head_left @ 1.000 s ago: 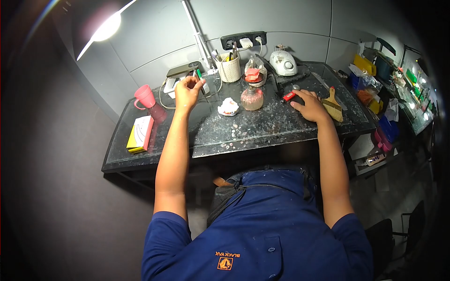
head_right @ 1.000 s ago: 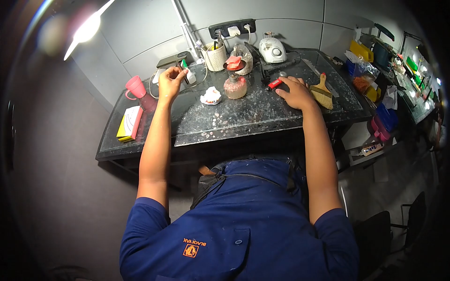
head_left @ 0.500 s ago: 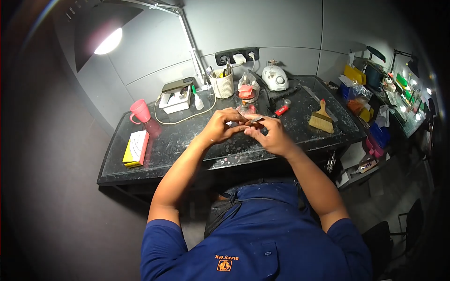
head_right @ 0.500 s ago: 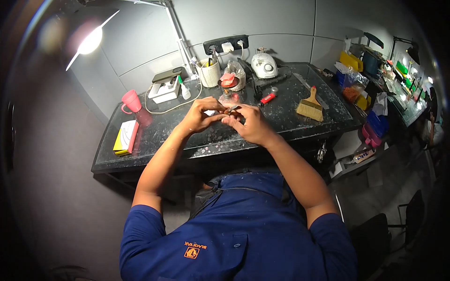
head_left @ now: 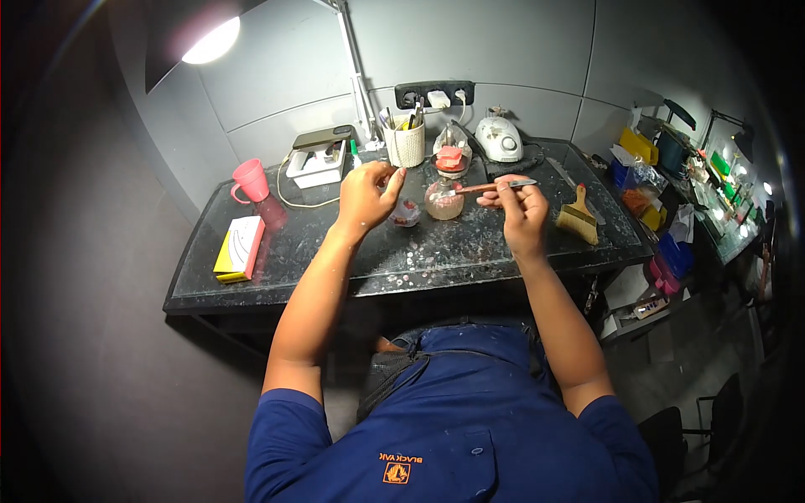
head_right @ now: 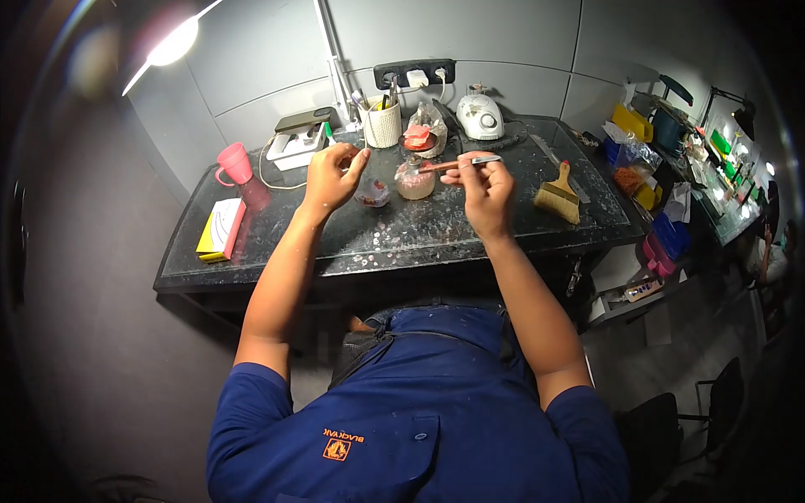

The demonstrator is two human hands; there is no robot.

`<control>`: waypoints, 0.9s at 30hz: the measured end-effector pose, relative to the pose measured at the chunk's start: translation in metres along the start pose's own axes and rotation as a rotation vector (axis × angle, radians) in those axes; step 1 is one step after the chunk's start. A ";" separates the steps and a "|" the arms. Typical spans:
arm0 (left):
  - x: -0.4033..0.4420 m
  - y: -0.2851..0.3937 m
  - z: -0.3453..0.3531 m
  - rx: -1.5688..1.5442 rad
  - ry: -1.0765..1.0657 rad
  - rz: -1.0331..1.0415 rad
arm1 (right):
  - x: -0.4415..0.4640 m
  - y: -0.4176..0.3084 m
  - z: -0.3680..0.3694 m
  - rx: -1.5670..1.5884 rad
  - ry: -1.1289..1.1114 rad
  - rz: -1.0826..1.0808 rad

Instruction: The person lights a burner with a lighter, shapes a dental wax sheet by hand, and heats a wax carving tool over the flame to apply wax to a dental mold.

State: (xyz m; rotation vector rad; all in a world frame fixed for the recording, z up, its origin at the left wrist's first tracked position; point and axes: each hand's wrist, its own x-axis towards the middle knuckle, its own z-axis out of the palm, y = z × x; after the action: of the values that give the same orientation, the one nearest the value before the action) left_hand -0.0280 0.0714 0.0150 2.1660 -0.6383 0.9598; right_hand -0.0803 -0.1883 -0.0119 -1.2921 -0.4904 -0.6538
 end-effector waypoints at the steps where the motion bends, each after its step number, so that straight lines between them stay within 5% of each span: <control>1: 0.000 -0.003 0.000 0.075 -0.036 -0.057 | 0.005 0.004 -0.004 -0.001 -0.006 0.003; 9: 0.000 -0.014 0.005 0.165 -0.196 -0.223 | 0.027 0.030 -0.013 0.023 0.162 0.022; 19: -0.004 -0.040 0.014 0.099 -0.507 -0.298 | 0.009 0.026 -0.017 -0.065 0.047 -0.129; 27: -0.005 -0.044 0.016 -0.003 -0.513 -0.299 | 0.006 0.025 -0.015 -0.069 0.032 -0.156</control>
State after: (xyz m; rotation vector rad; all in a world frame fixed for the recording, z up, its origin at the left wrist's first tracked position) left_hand 0.0051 0.0892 -0.0136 2.4318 -0.5202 0.2421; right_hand -0.0591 -0.2007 -0.0290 -1.3150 -0.5504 -0.8262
